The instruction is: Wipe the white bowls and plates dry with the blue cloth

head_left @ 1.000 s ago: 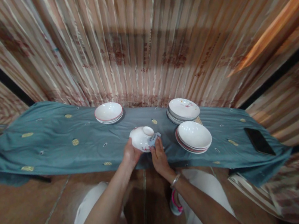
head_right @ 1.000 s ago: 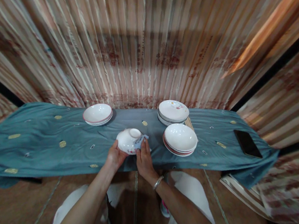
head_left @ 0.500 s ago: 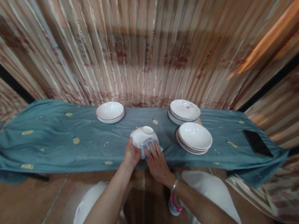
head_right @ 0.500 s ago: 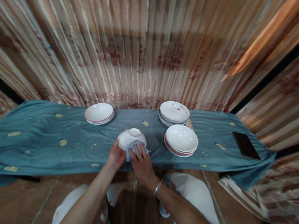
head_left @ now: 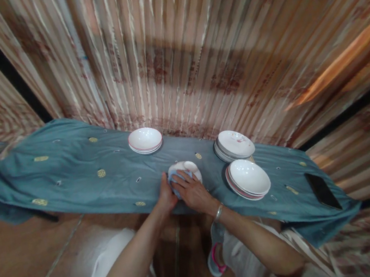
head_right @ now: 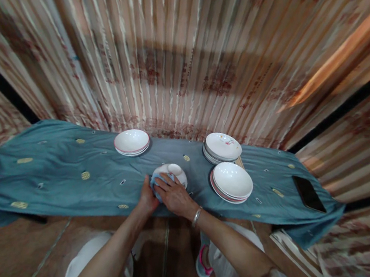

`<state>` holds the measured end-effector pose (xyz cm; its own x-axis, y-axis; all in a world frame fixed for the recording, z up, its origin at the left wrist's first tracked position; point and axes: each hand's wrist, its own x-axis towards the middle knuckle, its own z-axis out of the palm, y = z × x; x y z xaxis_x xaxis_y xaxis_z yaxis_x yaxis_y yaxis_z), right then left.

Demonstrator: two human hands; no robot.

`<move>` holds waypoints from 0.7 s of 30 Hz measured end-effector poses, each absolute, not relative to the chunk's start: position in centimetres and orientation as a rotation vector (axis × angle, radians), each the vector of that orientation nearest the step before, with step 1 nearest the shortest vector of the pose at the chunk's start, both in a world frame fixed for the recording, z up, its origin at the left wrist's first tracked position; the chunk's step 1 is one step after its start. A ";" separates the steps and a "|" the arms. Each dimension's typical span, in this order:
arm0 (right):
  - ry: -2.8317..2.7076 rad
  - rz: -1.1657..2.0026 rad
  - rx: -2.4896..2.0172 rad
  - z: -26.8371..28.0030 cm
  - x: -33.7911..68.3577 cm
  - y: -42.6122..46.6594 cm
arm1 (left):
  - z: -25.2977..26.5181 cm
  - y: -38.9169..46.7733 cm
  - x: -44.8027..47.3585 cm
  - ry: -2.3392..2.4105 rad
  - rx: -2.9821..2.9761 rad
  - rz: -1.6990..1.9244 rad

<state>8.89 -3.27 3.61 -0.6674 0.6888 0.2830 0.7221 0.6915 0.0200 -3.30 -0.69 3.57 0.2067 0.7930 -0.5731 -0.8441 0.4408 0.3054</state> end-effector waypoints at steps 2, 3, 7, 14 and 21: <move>-2.700 -0.174 -1.113 4.5 8.1 -2.0 | 3.3 -0.6 -3.4 0.705 -0.099 1.146; -2.717 -0.169 -1.114 4.8 7.7 -1.4 | 3.2 -0.5 -3.4 0.684 -0.105 1.146; -2.792 -0.167 -1.160 5.9 6.2 0.7 | 2.7 -0.1 -3.5 0.624 -0.121 1.136; -2.874 0.030 -1.451 7.8 4.3 3.1 | 2.7 0.5 -3.4 0.639 -0.124 1.153; -2.601 0.501 -1.615 7.8 5.1 6.6 | 2.8 0.4 -3.4 0.685 -0.120 1.186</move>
